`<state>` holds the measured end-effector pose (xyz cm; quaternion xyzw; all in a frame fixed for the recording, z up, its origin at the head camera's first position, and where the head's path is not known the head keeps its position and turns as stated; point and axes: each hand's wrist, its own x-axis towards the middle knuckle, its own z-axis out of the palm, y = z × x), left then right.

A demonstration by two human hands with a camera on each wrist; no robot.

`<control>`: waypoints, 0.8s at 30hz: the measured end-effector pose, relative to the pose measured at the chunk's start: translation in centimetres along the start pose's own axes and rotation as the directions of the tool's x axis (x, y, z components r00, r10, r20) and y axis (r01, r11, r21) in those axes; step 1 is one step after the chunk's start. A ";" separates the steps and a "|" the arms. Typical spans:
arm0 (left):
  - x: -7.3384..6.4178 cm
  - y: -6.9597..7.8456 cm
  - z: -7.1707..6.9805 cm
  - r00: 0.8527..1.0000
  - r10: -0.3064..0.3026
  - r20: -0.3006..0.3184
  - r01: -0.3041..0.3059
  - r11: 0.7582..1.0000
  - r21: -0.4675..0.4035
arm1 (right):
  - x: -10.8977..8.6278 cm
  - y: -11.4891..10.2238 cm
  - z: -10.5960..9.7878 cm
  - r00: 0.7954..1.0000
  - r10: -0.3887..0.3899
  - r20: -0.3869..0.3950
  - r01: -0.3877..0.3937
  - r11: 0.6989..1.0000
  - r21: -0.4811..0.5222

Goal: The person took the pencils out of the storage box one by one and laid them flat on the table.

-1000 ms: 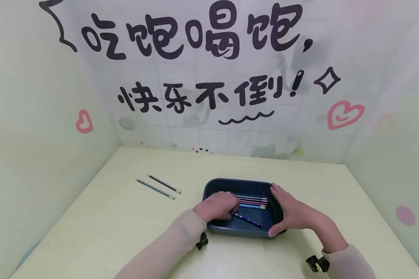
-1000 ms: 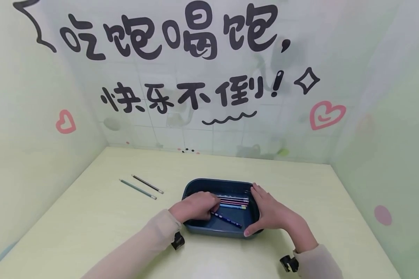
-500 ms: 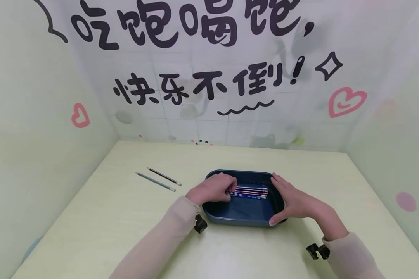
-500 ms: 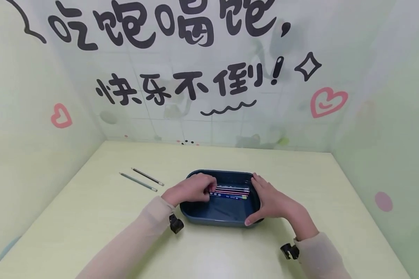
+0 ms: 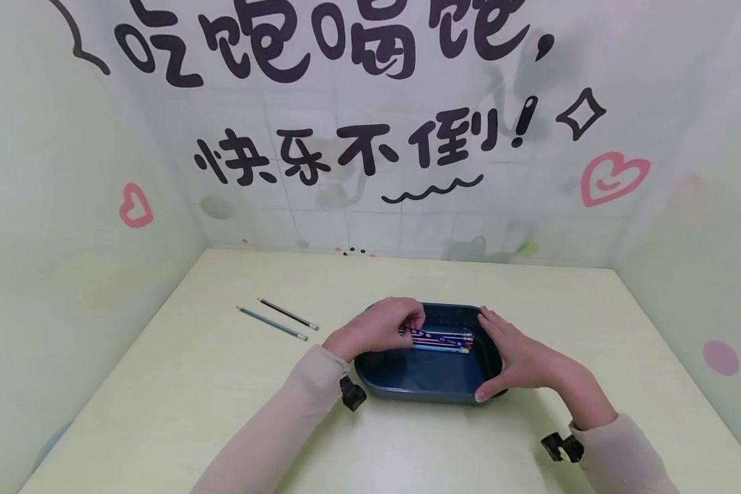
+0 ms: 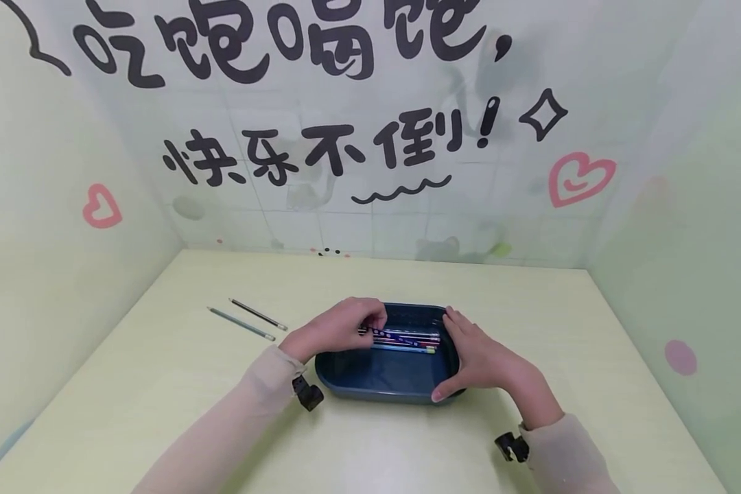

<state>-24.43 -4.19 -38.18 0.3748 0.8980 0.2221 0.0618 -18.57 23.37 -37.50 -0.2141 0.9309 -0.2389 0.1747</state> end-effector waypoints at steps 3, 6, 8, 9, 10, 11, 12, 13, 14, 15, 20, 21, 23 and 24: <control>-0.3 0.1 -0.1 0.999 0.031 -0.022 -0.031 1.000 0.001 | 0.0 0.0 0.1 1.000 0.000 0.009 0.000 1.000 -0.004; -0.7 0.1 -0.6 0.998 0.055 -0.033 -0.055 0.998 -0.004 | 0.1 -0.1 0.0 1.000 -0.003 0.022 0.003 1.000 -0.002; -0.9 0.1 -1.3 0.996 0.066 -0.055 -0.066 0.998 -0.002 | 0.2 -0.2 -0.2 1.000 -0.007 0.022 0.007 1.000 -0.001; -1.0 0.2 -1.7 0.995 0.070 -0.068 -0.070 0.998 0.004 | 0.3 -0.2 -0.3 1.000 -0.009 0.021 0.009 1.000 -0.001; -1.1 0.2 -2.1 0.994 0.075 -0.081 -0.075 0.997 0.007 | 0.4 -0.3 -0.4 1.000 -0.011 0.019 0.011 1.000 0.001; -1.3 0.2 -2.5 0.993 0.080 -0.092 -0.079 0.997 0.012 | 0.5 -0.3 -0.5 1.000 -0.012 0.017 0.012 1.000 0.001; -1.4 0.3 -2.8 0.991 0.084 -0.100 -0.083 0.996 0.015 | 0.5 -0.3 -0.6 1.000 -0.011 0.015 0.011 1.000 -0.001; -1.5 0.3 -3.1 0.990 0.092 -0.104 -0.090 0.996 0.021 | 0.5 -0.4 -0.7 1.000 -0.011 0.015 0.011 1.000 -0.002; -1.6 0.3 -3.3 0.989 0.100 -0.105 -0.098 0.995 0.026 | 0.5 -0.4 -0.8 1.000 -0.008 0.018 0.008 1.000 -0.002; -1.8 0.3 -3.5 0.989 0.106 -0.106 -0.104 0.994 0.031 | 0.4 -0.4 -0.8 1.000 -0.005 0.019 0.005 1.000 -0.002; -2.6 0.2 -4.2 0.985 0.124 -0.119 -0.118 0.991 0.058 | 0.0 -0.4 -0.6 1.000 0.007 0.024 -0.007 1.000 0.008; -2.8 0.2 -4.3 0.984 0.125 -0.124 -0.118 0.991 0.064 | -0.1 -0.4 -0.5 1.000 0.007 0.024 -0.008 1.000 0.012; -3.2 0.1 -4.6 0.982 0.128 -0.136 -0.120 0.991 0.067 | -0.1 -0.4 -0.4 1.000 0.010 0.024 -0.010 1.000 0.014; -3.4 0.0 -4.7 0.981 0.130 -0.141 -0.120 0.990 0.072 | -0.2 -0.4 -0.3 1.000 0.011 0.023 -0.011 1.000 0.013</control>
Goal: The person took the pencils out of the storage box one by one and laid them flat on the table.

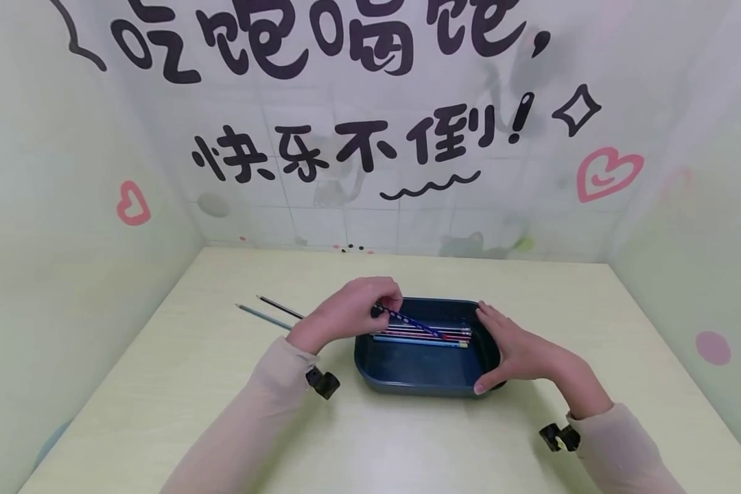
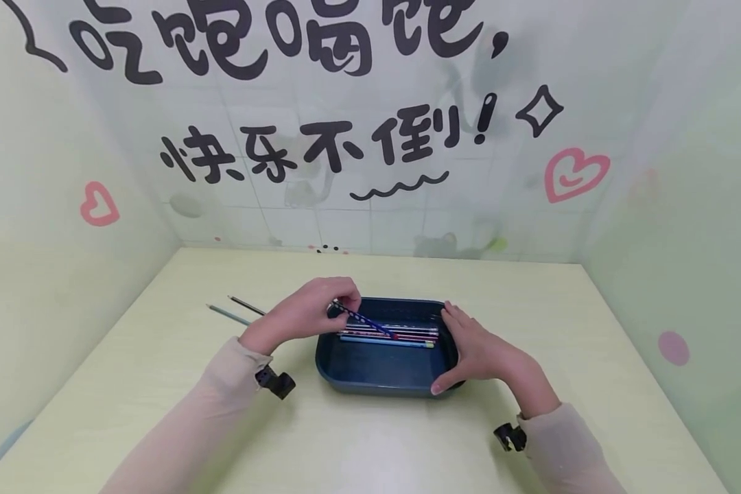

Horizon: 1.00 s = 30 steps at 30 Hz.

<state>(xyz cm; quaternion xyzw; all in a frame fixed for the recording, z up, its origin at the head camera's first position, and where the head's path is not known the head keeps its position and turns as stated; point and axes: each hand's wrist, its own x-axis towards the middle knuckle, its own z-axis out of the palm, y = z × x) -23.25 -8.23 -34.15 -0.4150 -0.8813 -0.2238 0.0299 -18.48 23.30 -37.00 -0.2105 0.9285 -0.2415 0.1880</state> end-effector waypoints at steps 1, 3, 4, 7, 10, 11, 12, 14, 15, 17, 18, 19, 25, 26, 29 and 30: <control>-0.2 0.0 -0.2 1.000 0.001 -0.004 -0.001 1.000 0.004 | 0.0 0.0 0.0 1.000 -0.001 -0.001 0.001 1.000 -0.002; -0.7 -0.2 -0.5 1.000 0.004 -0.012 -0.004 1.000 0.013 | 0.0 0.0 0.0 1.000 -0.002 -0.003 0.002 1.000 -0.006; -1.0 -0.4 -0.6 1.000 0.005 -0.015 -0.005 1.000 0.019 | 0.0 0.1 0.0 1.000 -0.001 -0.003 0.001 1.000 -0.008; -1.7 -0.9 -0.9 1.000 0.002 -0.016 -0.002 0.999 0.035 | 0.0 0.2 -0.1 1.000 -0.004 -0.003 0.004 1.000 -0.013; -2.4 -1.5 -1.1 1.000 -0.011 -0.026 0.012 0.999 0.043 | -0.1 0.3 -0.2 1.000 -0.003 -0.004 0.003 1.000 -0.012; -2.6 -1.8 -1.2 0.999 -0.014 -0.029 0.016 0.999 0.043 | -0.2 0.3 -0.2 1.000 -0.004 -0.004 0.004 1.000 -0.012; -2.9 -2.0 -1.2 0.999 -0.017 -0.033 0.018 0.999 0.044 | -0.2 0.3 -0.2 1.000 -0.005 -0.005 0.005 1.000 -0.013; -3.4 -2.4 -1.4 0.999 -0.025 -0.038 0.027 0.999 0.044 | -0.1 0.3 -0.2 1.000 -0.003 -0.002 0.003 1.000 -0.007; -3.7 -2.6 -1.4 0.999 -0.029 -0.039 0.031 0.998 0.046 | -0.1 0.3 -0.2 1.000 -0.004 0.000 0.004 1.000 -0.006; -4.2 -2.9 -1.6 0.999 -0.039 -0.038 0.040 0.998 0.050 | -0.1 0.3 -0.1 1.000 -0.006 0.004 0.006 1.000 -0.004; -4.4 -3.1 -1.7 0.998 -0.043 -0.037 0.045 0.998 0.052 | 0.0 0.2 -0.1 1.000 -0.006 0.006 0.006 1.000 -0.004; -4.6 -3.2 -1.8 0.998 -0.051 -0.037 0.053 0.997 0.056 | 0.0 0.2 0.0 1.000 -0.007 0.007 0.007 1.000 -0.004; -5.9 -3.9 -2.3 0.994 -0.101 -0.040 0.104 0.992 0.067 | 0.1 0.2 0.0 1.000 -0.012 0.002 0.012 1.000 -0.018; -6.1 -3.9 -2.4 0.993 -0.111 -0.040 0.113 0.991 0.066 | 0.1 0.1 -0.1 1.000 -0.013 0.002 0.013 1.000 -0.019; -6.8 -4.2 -2.6 0.989 -0.141 -0.042 0.143 0.988 0.060 | 0.1 0.1 -0.1 1.000 -0.015 0.005 0.015 1.000 -0.020; -7.0 -4.4 -2.7 0.988 -0.149 -0.044 0.152 0.987 0.061 | 0.2 0.1 0.0 1.000 -0.014 0.006 0.014 1.000 -0.020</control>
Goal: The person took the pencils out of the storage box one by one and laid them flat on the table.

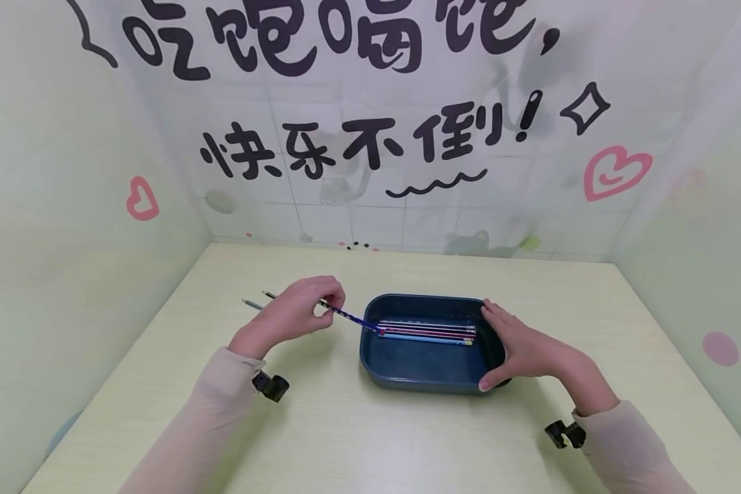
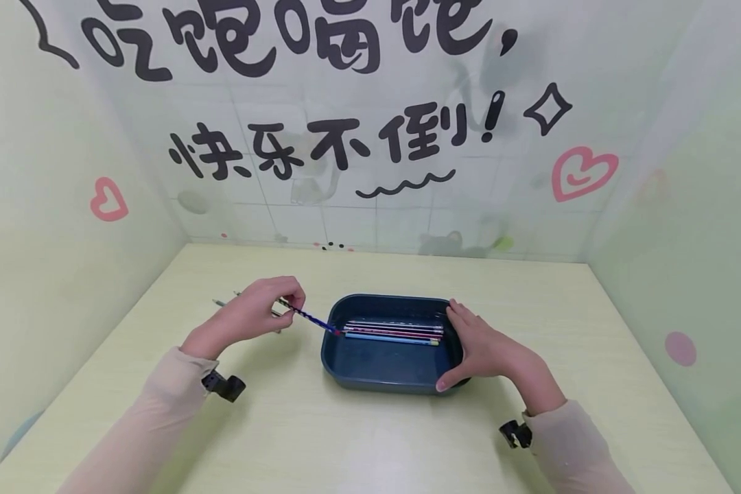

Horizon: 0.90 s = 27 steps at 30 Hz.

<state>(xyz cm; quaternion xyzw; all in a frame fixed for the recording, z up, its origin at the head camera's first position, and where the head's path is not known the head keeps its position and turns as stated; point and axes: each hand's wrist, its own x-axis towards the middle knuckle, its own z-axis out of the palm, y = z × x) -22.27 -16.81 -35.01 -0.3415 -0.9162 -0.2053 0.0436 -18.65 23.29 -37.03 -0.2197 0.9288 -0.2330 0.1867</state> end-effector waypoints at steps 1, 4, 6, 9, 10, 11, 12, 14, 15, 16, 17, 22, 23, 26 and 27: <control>-0.1 -0.2 -0.1 1.000 -0.008 -0.001 0.008 1.000 0.002 | 0.0 0.0 0.0 1.000 0.000 0.000 0.000 1.000 0.000; -0.7 -0.7 -0.3 1.000 -0.029 -0.008 0.029 1.000 0.009 | 0.0 0.0 -0.1 1.000 0.004 0.000 -0.004 1.000 0.005; -1.3 -1.1 -0.3 0.999 -0.039 -0.008 0.039 0.999 0.016 | -0.1 0.0 0.0 1.000 0.006 0.004 -0.006 1.000 0.013; -2.4 -1.7 -0.4 0.999 -0.051 -0.015 0.051 0.998 0.026 | -0.2 0.0 0.2 1.000 0.007 0.008 -0.007 1.000 0.025; -2.7 -2.0 -0.4 0.998 -0.055 -0.017 0.056 0.998 0.032 | -0.3 0.0 0.3 1.000 0.005 0.008 -0.005 1.000 0.028; -3.0 -2.3 -0.5 0.998 -0.060 -0.021 0.061 0.998 0.036 | -0.3 0.0 0.4 1.000 0.003 0.008 -0.004 1.000 0.029; -3.3 -2.6 -0.6 0.998 -0.062 -0.028 0.063 0.997 0.041 | -0.3 0.0 0.4 1.000 0.002 0.007 -0.002 1.000 0.028; -3.8 -3.2 -0.8 0.997 -0.066 -0.042 0.068 0.996 0.048 | -0.3 0.0 0.4 1.000 0.002 0.006 -0.002 1.000 0.026; -4.1 -3.5 -0.9 0.997 -0.066 -0.048 0.069 0.996 0.052 | -0.3 0.0 0.5 1.000 0.002 0.005 -0.002 1.000 0.024; -4.4 -3.7 -1.0 0.996 -0.068 -0.051 0.070 0.996 0.057 | -0.2 0.0 0.5 1.000 0.002 0.004 -0.002 1.000 0.024; -4.6 -4.0 -1.1 0.996 -0.071 -0.052 0.074 0.996 0.059 | -0.2 0.0 0.5 1.000 0.004 0.004 -0.004 1.000 0.021; -5.6 -5.0 -1.5 0.993 -0.110 -0.048 0.114 0.991 0.070 | -0.2 0.0 0.3 1.000 0.002 0.000 -0.002 1.000 0.015; -5.8 -5.1 -1.6 0.992 -0.120 -0.047 0.123 0.990 0.071 | -0.2 0.0 0.3 1.000 0.001 -0.001 -0.001 1.000 0.013; -6.0 -5.7 -1.7 0.990 -0.131 -0.048 0.135 0.988 0.079 | -0.2 0.0 0.1 1.000 -0.001 -0.003 0.001 1.000 0.013; -6.0 -5.9 -1.7 0.990 -0.130 -0.048 0.134 0.987 0.085 | -0.1 0.0 0.1 1.000 0.000 -0.004 0.000 1.000 0.014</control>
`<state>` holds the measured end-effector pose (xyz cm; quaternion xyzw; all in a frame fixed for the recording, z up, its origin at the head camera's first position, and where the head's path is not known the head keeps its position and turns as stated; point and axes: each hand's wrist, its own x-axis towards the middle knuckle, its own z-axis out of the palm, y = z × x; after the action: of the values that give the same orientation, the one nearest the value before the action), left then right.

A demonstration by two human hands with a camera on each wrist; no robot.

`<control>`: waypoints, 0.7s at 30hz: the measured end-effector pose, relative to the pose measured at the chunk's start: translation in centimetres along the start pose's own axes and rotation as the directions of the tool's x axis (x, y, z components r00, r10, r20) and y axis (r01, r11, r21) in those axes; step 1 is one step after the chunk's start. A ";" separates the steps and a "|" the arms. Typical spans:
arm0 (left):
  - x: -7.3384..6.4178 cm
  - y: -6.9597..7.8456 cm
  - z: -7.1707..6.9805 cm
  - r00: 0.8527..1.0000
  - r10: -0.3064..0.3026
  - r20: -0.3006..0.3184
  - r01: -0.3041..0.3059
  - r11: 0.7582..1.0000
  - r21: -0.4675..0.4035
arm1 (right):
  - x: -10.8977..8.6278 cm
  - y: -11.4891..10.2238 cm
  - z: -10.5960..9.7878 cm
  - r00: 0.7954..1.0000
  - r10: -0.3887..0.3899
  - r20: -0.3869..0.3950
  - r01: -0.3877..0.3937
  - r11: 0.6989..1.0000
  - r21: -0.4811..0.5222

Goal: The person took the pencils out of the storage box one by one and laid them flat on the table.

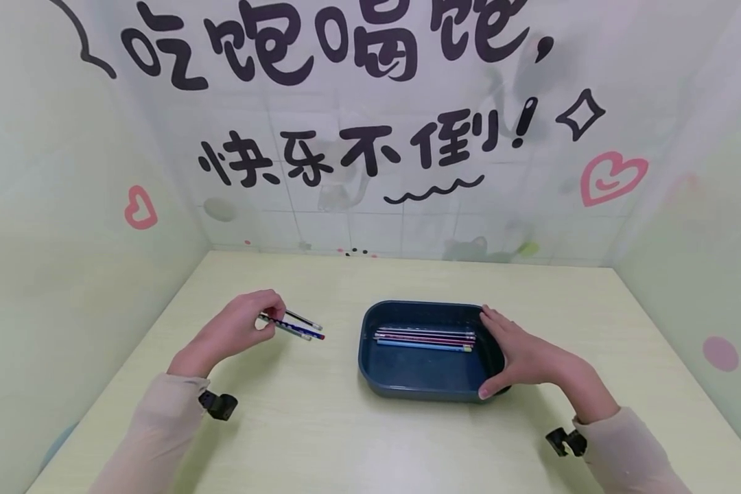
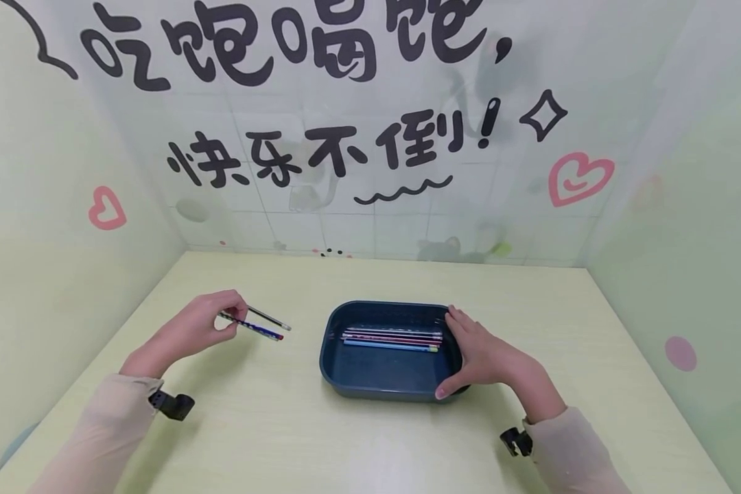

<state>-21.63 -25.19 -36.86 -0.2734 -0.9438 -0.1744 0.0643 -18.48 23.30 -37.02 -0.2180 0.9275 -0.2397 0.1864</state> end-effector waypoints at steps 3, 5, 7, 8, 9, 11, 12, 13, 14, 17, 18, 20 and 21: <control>0.0 -0.7 0.1 1.000 0.005 0.003 -0.005 1.000 0.014 | 0.0 0.0 -0.1 1.000 0.000 0.000 0.000 1.000 0.001; 0.0 -1.2 0.2 1.000 -0.001 0.008 0.001 1.000 0.022 | 0.0 0.0 -0.1 1.000 0.002 0.002 -0.002 1.000 0.000; 0.0 -1.8 0.4 1.000 -0.012 0.015 0.012 1.000 0.028 | 0.0 0.0 -0.2 1.000 0.003 0.000 -0.003 1.000 -0.005; 0.0 -2.1 0.4 1.000 -0.019 0.018 0.018 0.999 0.027 | 0.0 0.0 -0.2 1.000 0.004 -0.001 -0.004 1.000 -0.008; 0.0 -2.4 0.5 0.999 -0.026 0.024 0.025 0.999 0.028 | 0.0 0.1 -0.2 1.000 0.006 -0.001 -0.006 1.000 -0.010; 0.0 -2.9 0.7 0.999 -0.037 0.034 0.036 0.999 0.027 | 0.1 0.1 -0.2 1.000 0.009 -0.002 -0.009 1.000 -0.014; -0.1 -3.2 0.7 0.998 -0.043 0.040 0.042 0.999 0.024 | 0.1 0.1 -0.2 1.000 0.011 -0.003 -0.011 1.000 -0.015; -0.1 -3.4 0.8 0.998 -0.048 0.046 0.047 0.999 0.022 | 0.1 0.1 -0.2 1.000 0.012 -0.001 -0.012 1.000 -0.014; -0.2 -3.6 0.8 0.997 -0.051 0.051 0.050 0.999 0.021 | 0.1 0.1 -0.2 1.000 0.013 0.000 -0.013 1.000 -0.012; -0.3 -4.2 0.9 0.996 -0.059 0.063 0.058 0.998 0.020 | 0.1 0.1 -0.1 1.000 0.011 0.001 -0.011 1.000 -0.004; -0.3 -4.3 0.9 0.996 -0.060 0.067 0.058 0.998 0.022 | 0.0 0.1 -0.1 1.000 0.010 0.000 -0.010 1.000 -0.002; -0.3 -4.5 1.0 0.995 -0.061 0.073 0.059 0.998 0.029 | 0.0 0.1 -0.1 1.000 0.008 -0.003 -0.008 1.000 0.001; -0.3 -4.6 1.0 0.995 -0.060 0.078 0.058 0.998 0.030 | 0.0 0.1 -0.1 1.000 0.006 -0.003 -0.006 1.000 0.001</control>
<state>-23.86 -28.59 -39.15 -0.2512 -0.9556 -0.1521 0.0256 -18.55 23.43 -37.03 -0.2147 0.9284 -0.2399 0.1857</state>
